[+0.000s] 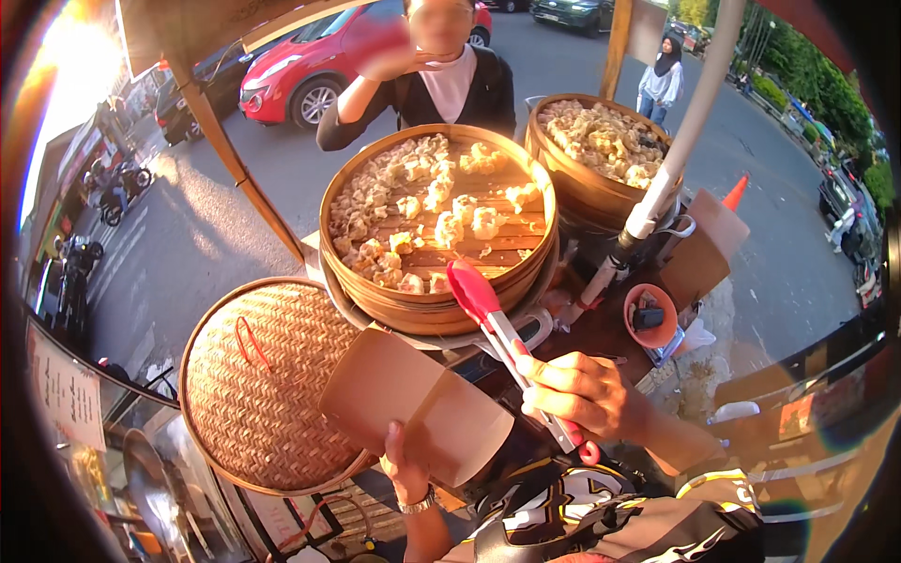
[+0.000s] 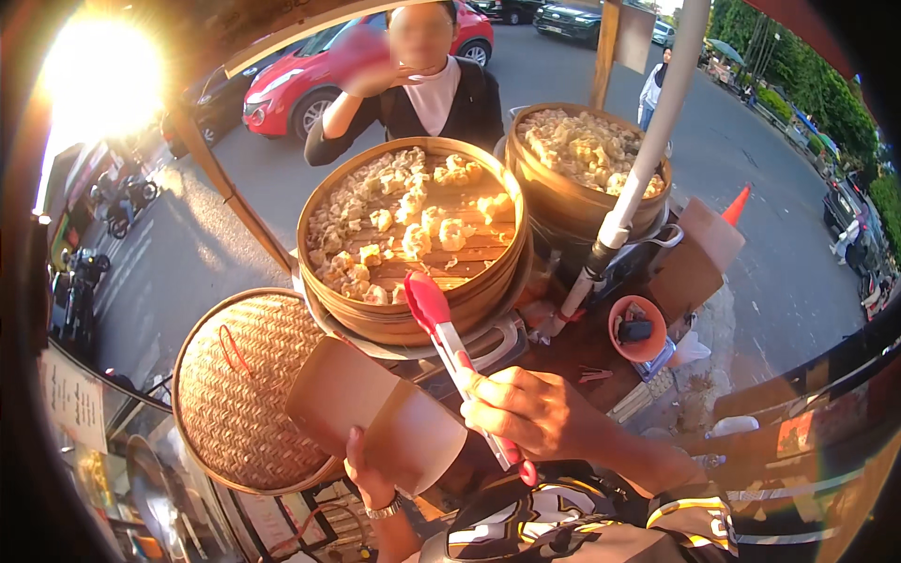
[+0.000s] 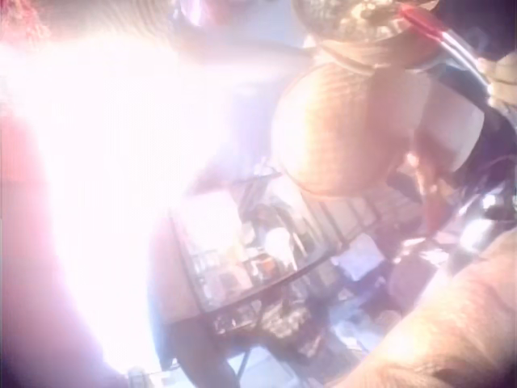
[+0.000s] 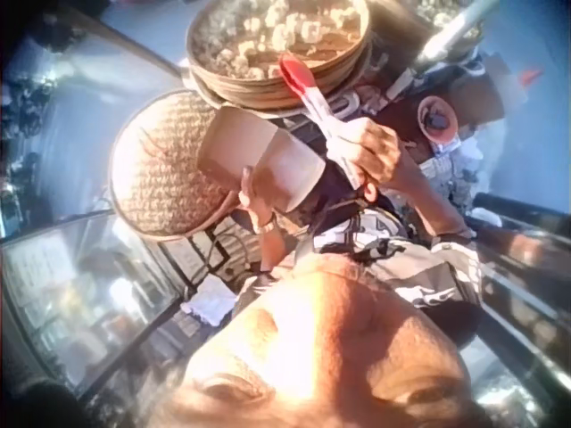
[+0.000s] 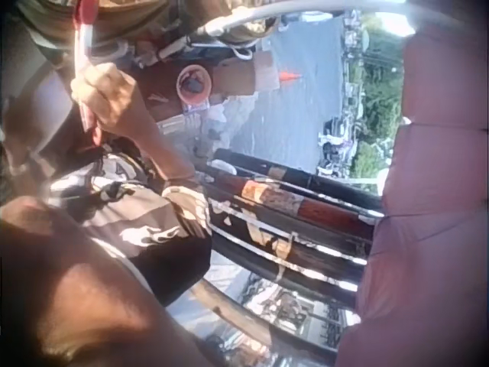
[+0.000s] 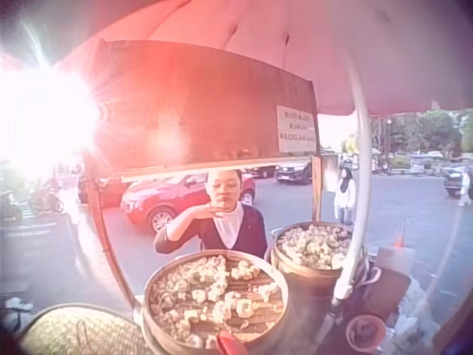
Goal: The person prepares a food container by hand, uses tongs to transfer food items from a steamer into the container, and puts a packet inside. The person closes the lid, places the container in a plastic bag, and hands it to a customer before taking payment from a wallet.
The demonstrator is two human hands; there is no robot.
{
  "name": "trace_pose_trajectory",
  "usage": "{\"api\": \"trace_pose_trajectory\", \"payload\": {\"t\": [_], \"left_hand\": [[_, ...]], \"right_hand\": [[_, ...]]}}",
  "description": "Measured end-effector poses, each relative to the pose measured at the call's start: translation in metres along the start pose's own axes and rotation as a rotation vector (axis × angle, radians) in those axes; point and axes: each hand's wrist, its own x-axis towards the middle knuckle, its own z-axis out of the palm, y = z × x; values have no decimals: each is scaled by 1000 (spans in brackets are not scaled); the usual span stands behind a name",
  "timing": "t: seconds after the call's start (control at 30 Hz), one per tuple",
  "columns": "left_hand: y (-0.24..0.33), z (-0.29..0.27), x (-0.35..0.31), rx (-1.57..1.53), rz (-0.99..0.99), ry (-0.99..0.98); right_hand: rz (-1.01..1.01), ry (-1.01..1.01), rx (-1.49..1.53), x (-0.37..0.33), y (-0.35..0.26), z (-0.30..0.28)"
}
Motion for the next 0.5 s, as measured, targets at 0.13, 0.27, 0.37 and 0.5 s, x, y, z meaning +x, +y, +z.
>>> {"api": "trace_pose_trajectory", "payload": {"t": [0.13,0.27,0.37,0.5], "left_hand": [[12,-7,2,-69,-138,-60],[16,-13,-2,70,-56,-88],[16,-19,-10,128,-53,-81],[25,-23,-12,-188,-536,-36]], "right_hand": [[38,149,-56,8,7,-11],[300,556,71,1,31,-39],[465,832,184,1,40,-62],[520,933,270,-12,62,-77]]}}
